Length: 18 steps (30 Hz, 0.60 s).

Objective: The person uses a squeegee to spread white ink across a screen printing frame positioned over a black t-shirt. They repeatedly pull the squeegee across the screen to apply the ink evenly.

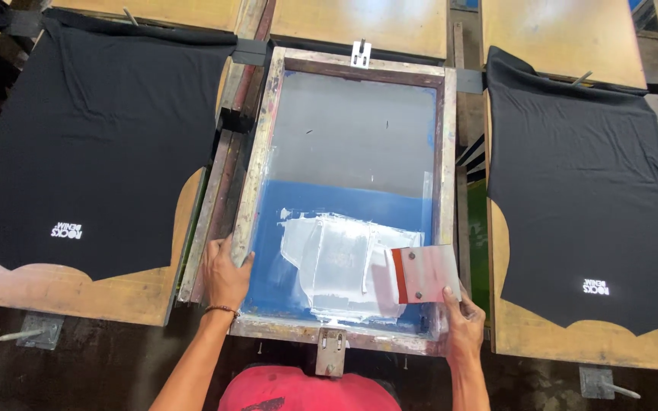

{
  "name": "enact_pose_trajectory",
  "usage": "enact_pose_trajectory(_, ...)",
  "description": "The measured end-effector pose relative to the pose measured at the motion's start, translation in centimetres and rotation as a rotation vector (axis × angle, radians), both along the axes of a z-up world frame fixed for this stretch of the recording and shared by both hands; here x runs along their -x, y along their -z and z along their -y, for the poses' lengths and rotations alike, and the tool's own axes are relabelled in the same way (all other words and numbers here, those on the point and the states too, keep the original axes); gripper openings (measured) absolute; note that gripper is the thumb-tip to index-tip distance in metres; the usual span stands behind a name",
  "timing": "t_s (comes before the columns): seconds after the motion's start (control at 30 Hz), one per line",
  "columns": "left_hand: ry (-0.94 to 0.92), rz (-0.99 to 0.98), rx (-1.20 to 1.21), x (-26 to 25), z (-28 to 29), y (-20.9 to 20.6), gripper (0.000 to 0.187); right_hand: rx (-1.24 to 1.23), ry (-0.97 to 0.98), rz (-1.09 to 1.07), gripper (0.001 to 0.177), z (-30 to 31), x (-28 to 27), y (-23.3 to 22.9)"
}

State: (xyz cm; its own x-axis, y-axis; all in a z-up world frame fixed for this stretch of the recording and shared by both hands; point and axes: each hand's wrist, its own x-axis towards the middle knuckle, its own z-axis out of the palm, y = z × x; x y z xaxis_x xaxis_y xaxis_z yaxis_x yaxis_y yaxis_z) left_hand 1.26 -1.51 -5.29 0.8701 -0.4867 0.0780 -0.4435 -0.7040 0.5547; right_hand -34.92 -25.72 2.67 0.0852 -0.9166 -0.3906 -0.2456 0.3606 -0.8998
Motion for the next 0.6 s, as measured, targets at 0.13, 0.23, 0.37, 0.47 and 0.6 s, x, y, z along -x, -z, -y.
enact_pose_trajectory(0.13,-0.019,-0.002,-0.033,0.1,0.6,-1.4,0.053,0.038,0.013,-0.011,0.049,0.2,0.4,1.0)
enact_pose_trajectory(0.23,-0.066,-0.111,-0.052,0.4,0.9,-2.7,0.054,0.042,0.036,0.066,0.041,0.1,0.2,0.7)
enact_pose_trajectory(0.37,-0.092,-0.141,-0.001,0.2,0.8,-2.2,0.056,0.038,0.048,0.089,0.044,0.1,-0.1,0.0)
enact_pose_trajectory(0.47,-0.087,-0.096,0.015,0.2,0.8,-2.4,0.054,0.06,0.042,0.081,0.043,0.3,0.2,0.0)
enact_pose_trajectory(0.6,-0.088,-0.089,0.007,0.2,0.6,-3.2,0.052,0.044,0.051,0.063,0.049,0.2,0.1,-1.6)
